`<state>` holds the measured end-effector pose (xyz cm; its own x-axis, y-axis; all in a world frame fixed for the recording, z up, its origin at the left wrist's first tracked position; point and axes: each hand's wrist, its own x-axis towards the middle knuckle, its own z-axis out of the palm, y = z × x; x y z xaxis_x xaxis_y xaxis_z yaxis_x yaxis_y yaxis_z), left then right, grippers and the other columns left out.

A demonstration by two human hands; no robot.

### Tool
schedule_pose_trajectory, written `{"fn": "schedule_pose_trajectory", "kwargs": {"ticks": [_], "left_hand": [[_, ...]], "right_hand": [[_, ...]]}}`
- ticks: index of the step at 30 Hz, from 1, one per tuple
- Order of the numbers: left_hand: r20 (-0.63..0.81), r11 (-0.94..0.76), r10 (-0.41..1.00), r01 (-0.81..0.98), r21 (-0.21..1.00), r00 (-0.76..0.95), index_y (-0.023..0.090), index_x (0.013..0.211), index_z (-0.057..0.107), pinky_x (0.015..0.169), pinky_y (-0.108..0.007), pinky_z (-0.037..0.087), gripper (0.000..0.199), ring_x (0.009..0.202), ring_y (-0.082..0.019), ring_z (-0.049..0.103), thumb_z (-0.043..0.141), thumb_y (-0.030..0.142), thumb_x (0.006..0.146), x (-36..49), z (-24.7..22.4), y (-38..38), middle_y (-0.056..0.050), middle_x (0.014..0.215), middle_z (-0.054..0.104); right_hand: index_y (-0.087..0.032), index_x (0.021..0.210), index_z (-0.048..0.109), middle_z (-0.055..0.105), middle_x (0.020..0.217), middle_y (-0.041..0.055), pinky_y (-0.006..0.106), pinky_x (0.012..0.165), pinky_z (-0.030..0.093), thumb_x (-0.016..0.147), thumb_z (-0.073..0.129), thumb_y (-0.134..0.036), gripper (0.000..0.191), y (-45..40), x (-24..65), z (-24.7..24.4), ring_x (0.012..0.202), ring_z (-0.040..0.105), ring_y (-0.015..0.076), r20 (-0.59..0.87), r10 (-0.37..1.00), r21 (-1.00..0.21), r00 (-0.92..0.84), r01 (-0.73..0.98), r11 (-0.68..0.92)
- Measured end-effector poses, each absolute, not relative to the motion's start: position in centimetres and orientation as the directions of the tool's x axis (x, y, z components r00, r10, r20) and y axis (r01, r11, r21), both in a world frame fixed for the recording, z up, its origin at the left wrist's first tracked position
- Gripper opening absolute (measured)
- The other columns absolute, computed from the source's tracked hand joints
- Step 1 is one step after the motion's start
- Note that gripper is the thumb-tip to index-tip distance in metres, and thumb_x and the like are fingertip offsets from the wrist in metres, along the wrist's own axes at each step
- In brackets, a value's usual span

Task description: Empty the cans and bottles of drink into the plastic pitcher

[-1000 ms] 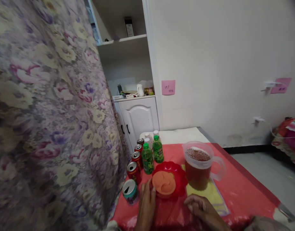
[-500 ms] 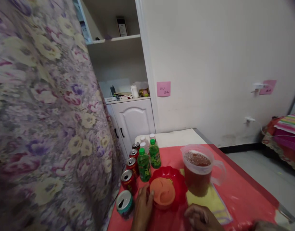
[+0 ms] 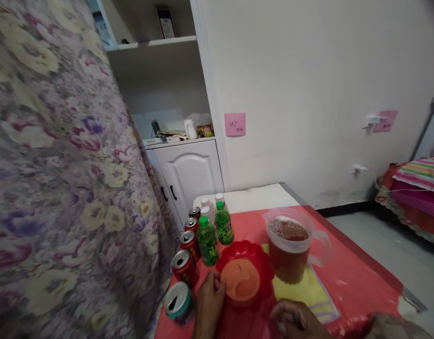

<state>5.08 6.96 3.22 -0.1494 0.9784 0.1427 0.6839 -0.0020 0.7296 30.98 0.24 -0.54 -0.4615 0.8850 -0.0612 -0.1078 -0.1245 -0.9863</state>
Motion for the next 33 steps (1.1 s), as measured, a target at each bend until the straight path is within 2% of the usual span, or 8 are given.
{"fn": "schedule_pose_trajectory", "kwargs": {"ticks": [5,10,15,20,28,33], "left_hand": [[0.144,0.000,0.979,0.699,0.715,-0.148,0.022,0.077,0.058,0.065,-0.032,0.044,0.023,0.066,-0.021,0.060,0.046,0.041,0.076,5.2,3.5,7.0,-0.001,0.066,0.059],[0.157,-0.016,0.978,0.705,0.709,-0.135,0.022,0.080,0.059,0.066,-0.033,0.046,0.024,0.066,-0.022,0.061,0.046,0.042,0.077,5.1,3.9,6.9,-0.001,0.066,0.060],[0.240,-0.094,0.965,0.706,0.702,-0.110,0.021,0.087,0.063,0.078,-0.038,0.051,0.031,0.082,-0.025,0.067,0.048,0.046,0.078,5.1,3.9,6.9,-0.009,0.090,0.071],[0.294,-0.138,0.950,0.704,0.697,-0.104,0.020,0.088,0.066,0.080,-0.041,0.053,0.033,0.084,-0.026,0.068,0.049,0.047,0.080,5.2,3.8,6.5,-0.011,0.092,0.071],[0.330,-0.195,0.942,0.690,0.698,-0.068,0.021,0.095,0.066,0.085,-0.039,0.053,0.024,0.092,-0.024,0.067,0.048,0.034,0.087,6.4,5.3,4.5,-0.010,0.099,0.070],[0.353,-0.274,0.935,0.681,0.679,0.025,0.022,0.101,0.066,0.084,-0.036,0.054,0.022,0.093,-0.022,0.066,0.049,0.026,0.087,7.4,5.4,3.0,-0.010,0.099,0.068]], "right_hand": [[-0.020,0.094,0.060,0.055,0.059,-0.0044,0.021,0.050,0.026,0.073,0.066,-0.068,0.053,0.4,30.8,-0.9,0.051,0.044,0.0088,-0.036,0.894,-0.991,-0.447,-0.098,-0.088],[-0.019,0.091,0.059,0.060,0.059,-0.0034,0.019,0.048,0.027,0.071,0.068,-0.068,0.054,0.7,30.5,-1.1,0.047,0.044,0.0070,-0.006,0.884,-0.989,-0.467,-0.126,-0.074],[-0.018,0.094,0.062,0.056,0.056,-0.0055,0.017,0.046,0.025,0.074,0.070,-0.063,0.050,0.9,31.0,-1.0,0.044,0.041,0.0046,0.025,0.894,-0.986,-0.447,-0.158,-0.052],[-0.017,0.094,0.063,0.061,0.059,-0.0028,0.019,0.046,0.029,0.078,0.067,-0.060,0.045,1.0,32.3,-0.3,0.048,0.048,0.0080,0.092,0.909,-0.987,-0.406,-0.161,0.028],[-0.019,0.093,0.059,0.069,0.065,0.0016,0.023,0.049,0.037,0.082,0.061,-0.060,0.043,-0.1,33.2,0.7,0.053,0.056,0.0128,0.039,0.926,-0.996,-0.376,-0.094,0.004],[-0.019,0.095,0.060,0.069,0.065,0.0013,0.023,0.047,0.033,0.081,0.060,-0.065,0.048,-0.1,32.9,0.2,0.047,0.051,0.0112,-0.017,0.933,-0.997,-0.359,-0.058,-0.041]]}}
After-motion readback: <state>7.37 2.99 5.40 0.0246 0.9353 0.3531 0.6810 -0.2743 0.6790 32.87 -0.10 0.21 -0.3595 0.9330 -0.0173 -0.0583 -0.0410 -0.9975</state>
